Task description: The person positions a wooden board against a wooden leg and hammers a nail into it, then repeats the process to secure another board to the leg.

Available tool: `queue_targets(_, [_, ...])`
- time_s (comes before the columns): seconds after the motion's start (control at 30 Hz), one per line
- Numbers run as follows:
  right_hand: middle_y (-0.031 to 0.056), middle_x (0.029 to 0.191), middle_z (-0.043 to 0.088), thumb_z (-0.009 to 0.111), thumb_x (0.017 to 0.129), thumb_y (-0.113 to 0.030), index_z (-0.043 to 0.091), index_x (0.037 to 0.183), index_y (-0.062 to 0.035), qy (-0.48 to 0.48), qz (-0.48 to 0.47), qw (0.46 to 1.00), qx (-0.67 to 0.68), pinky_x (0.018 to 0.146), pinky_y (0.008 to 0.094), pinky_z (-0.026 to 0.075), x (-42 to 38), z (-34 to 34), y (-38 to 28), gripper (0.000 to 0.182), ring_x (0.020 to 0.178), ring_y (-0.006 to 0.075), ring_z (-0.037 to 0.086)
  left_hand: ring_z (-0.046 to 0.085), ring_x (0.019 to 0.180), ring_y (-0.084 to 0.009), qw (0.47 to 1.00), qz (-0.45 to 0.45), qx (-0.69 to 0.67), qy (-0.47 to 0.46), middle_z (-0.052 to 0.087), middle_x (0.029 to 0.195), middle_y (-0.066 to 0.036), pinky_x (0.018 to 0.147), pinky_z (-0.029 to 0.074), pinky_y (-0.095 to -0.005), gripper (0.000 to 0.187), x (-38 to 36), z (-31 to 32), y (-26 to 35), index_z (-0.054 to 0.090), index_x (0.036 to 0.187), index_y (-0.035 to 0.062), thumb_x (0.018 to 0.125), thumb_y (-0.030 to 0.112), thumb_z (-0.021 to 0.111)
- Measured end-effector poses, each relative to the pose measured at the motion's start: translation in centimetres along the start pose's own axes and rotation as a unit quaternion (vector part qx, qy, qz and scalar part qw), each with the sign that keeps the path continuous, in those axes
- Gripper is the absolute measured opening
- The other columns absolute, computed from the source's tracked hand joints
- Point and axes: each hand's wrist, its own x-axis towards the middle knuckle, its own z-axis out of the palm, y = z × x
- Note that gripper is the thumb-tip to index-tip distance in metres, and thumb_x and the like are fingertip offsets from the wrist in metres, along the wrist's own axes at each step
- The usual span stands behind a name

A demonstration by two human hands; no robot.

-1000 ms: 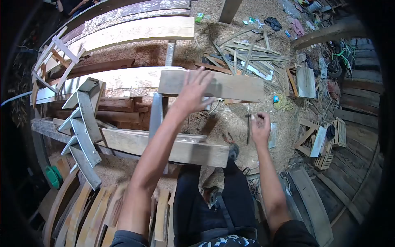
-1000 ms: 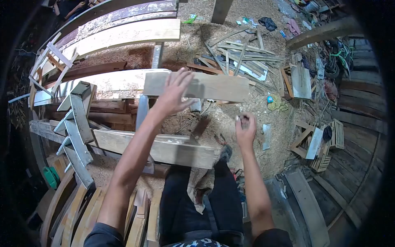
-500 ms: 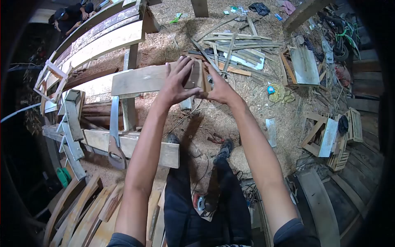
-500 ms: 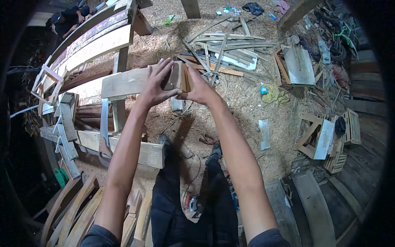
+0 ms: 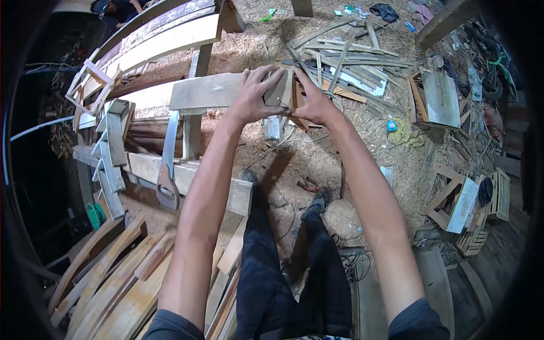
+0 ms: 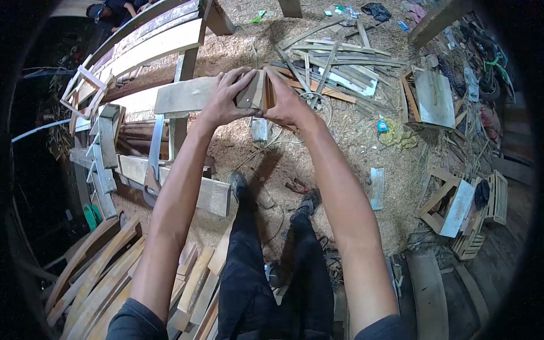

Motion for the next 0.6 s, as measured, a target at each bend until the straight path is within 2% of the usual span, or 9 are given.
queue_targets(0.2, [0.0209,0.152,0.041,0.091,0.062,-0.023,0.026,0.157,-0.0044,-0.03,0.01,0.999,0.022,0.116,0.0367,0.036,0.0,-0.9,-0.4,0.117,0.138,0.0281,0.044,0.041,0.139,-0.0321,0.999,0.022,0.003,0.03,0.046,0.146,-0.011,0.117,0.02,-0.0568,0.102,0.0,0.3,-0.4,0.046,0.15,0.0167,0.062,0.048,0.088])
queue_targets(0.23, [0.0224,0.154,0.038,0.089,0.058,-0.019,0.021,0.157,-0.0048,-0.042,0.026,0.998,0.027,0.121,0.0382,0.031,0.1,-1.0,-0.6,0.122,0.143,0.0337,0.037,0.041,0.139,-0.0318,0.999,0.02,0.007,0.031,0.047,0.146,-0.011,0.117,0.02,-0.0562,0.103,0.0,0.4,-0.4,0.046,0.149,0.0166,0.061,0.048,0.089])
queue_targets(0.3, [0.0226,0.153,0.039,0.09,0.058,-0.02,0.022,0.157,-0.0041,-0.032,0.021,0.999,0.001,0.121,0.0381,0.031,-0.1,-1.0,-1.0,0.122,0.143,0.0343,0.038,0.042,0.138,-0.0311,0.999,0.017,0.013,0.031,0.047,0.145,-0.011,0.117,0.021,-0.0548,0.103,0.0,0.5,-0.5,0.047,0.149,0.0163,0.06,0.047,0.089])
queue_targets(0.43, [0.023,0.152,0.04,0.092,0.057,-0.024,0.024,0.155,-0.001,-0.012,-0.005,0.999,-0.032,0.12,0.0386,0.031,0.0,-1.1,-0.9,0.122,0.142,0.0354,0.038,0.042,0.138,-0.0298,0.999,0.021,0.003,0.042,0.047,0.146,-0.009,0.115,0.022,-0.0583,0.098,0.2,0.5,-0.6,0.051,0.144,0.0163,0.059,0.046,0.089])
queue_targets(0.53, [0.0233,0.152,0.04,0.085,0.06,-0.022,0.026,0.154,0.0027,-0.013,-0.012,0.999,-0.042,0.119,0.0373,0.032,0.1,-1.2,-0.7,0.114,0.141,0.0333,0.04,0.043,0.137,-0.0286,0.999,0.015,0.0,0.041,0.048,0.145,-0.008,0.114,0.022,-0.0583,0.098,0.4,0.5,-0.7,0.052,0.143,0.0178,0.057,0.046,0.09])
queue_targets(0.6, [0.0234,0.152,0.039,0.087,0.059,-0.023,0.026,0.154,0.0032,-0.015,-0.009,0.999,-0.04,0.119,0.0377,0.031,0.2,-1.2,-0.4,0.116,0.141,0.0338,0.04,0.044,0.137,-0.0281,0.999,0.015,-0.007,0.042,0.049,0.145,-0.008,0.114,0.022,-0.0585,0.098,0.4,0.6,-0.8,0.053,0.143,0.0184,0.056,0.046,0.09])
